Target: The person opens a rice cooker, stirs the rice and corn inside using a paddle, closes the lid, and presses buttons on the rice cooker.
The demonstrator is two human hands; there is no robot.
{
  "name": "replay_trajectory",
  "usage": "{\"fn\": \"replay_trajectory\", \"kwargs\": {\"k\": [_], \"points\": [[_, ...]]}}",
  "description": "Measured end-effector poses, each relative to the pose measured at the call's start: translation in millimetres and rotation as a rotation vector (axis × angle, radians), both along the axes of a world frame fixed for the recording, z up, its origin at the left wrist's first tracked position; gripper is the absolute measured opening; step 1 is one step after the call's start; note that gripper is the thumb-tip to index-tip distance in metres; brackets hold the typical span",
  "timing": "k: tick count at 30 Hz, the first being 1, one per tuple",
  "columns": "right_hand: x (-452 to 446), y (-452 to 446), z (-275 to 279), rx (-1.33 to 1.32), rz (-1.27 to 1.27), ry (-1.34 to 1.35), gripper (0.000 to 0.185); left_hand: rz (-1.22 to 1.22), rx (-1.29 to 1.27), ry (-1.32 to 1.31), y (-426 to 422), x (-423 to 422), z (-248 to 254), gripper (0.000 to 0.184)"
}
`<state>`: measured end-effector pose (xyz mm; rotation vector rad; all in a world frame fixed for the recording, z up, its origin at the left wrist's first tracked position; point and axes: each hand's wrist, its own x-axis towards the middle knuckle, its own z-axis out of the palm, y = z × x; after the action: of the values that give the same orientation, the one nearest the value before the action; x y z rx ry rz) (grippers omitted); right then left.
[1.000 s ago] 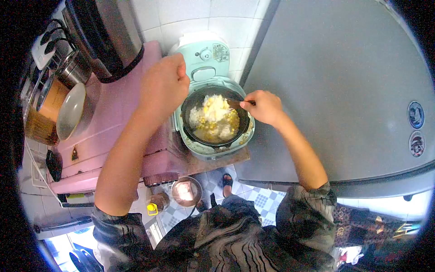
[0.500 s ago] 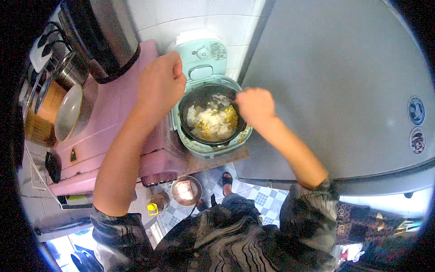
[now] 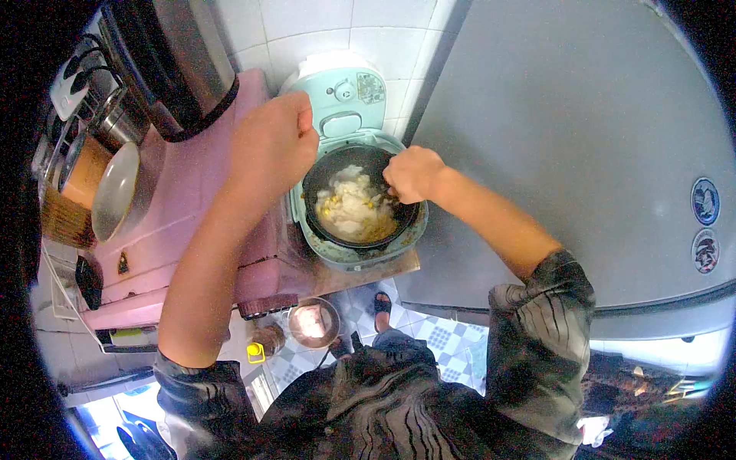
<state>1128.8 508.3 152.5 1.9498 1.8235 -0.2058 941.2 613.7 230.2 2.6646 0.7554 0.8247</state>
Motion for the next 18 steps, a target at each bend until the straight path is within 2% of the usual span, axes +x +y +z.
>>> {"fn": "replay_trajectory", "kwargs": {"k": [3,7,9,11,13,15,17,18], "points": [[-11,1,-11,-0.005,0.089,0.065,0.017,0.001,-0.036,0.031,-2,1,3,0.006],[-18,1,-31,0.120,0.166,0.194,0.021,-0.009,-0.039,0.031,-4,-1,5,0.005],[-13,-1,-38,0.113,0.126,0.350,0.025,0.000,-0.041,0.036,-2,-2,6,0.005],[-9,-5,-39,0.105,0.045,0.357,0.028,-0.006,-0.034,0.011,0,-3,4,0.004],[-6,-9,-37,0.067,-0.132,0.483,0.034,0.001,-0.033,0.012,1,-3,3,0.004],[0,-11,-39,0.068,-0.183,0.486,0.037,0.003,-0.036,0.012,1,-3,2,0.003],[7,-14,-34,-0.005,-0.337,0.704,0.041,0.007,-0.038,0.003,1,-3,1,0.004],[10,-15,-33,0.000,-0.310,0.724,0.044,0.005,-0.038,0.003,1,-3,1,0.004]]}}
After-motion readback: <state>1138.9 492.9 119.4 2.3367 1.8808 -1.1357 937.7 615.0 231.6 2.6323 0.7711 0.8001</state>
